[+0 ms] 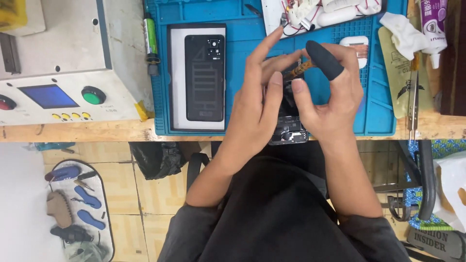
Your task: Disassembling a smartphone by removing screws and internal components at a repair bench.
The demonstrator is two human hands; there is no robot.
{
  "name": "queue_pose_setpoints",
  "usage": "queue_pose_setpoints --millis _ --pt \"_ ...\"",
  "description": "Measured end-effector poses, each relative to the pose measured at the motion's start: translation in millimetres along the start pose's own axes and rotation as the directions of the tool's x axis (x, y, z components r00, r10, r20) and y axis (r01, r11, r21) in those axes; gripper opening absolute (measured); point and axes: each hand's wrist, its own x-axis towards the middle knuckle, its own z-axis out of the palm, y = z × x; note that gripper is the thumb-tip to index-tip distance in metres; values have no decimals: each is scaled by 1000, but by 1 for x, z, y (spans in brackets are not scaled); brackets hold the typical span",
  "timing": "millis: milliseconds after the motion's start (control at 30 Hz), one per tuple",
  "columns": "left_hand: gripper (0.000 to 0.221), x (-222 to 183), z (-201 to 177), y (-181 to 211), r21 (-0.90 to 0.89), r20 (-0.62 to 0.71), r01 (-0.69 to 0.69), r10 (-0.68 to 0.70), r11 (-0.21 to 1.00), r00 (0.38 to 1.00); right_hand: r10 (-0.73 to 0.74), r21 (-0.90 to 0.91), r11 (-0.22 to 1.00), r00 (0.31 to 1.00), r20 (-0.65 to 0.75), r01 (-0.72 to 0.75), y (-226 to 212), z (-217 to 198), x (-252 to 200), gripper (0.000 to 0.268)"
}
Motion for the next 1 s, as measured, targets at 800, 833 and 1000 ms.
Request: queue_pose_setpoints --millis 800,833,1000 --pt "36 -10 5 -24 517 -130 17 59 856 990 409 624 723 912 -39 -298 15 -1 -27 90" --pt "35 -10 4 -24 536 -127 6 74 844 989 424 636 709 905 -37 -306 20 -1 -30 95" --pt "37 -20 -24 -14 601 -209 70 72 796 975 344 409 867 936 -77 -285 12 -11 -23 87"
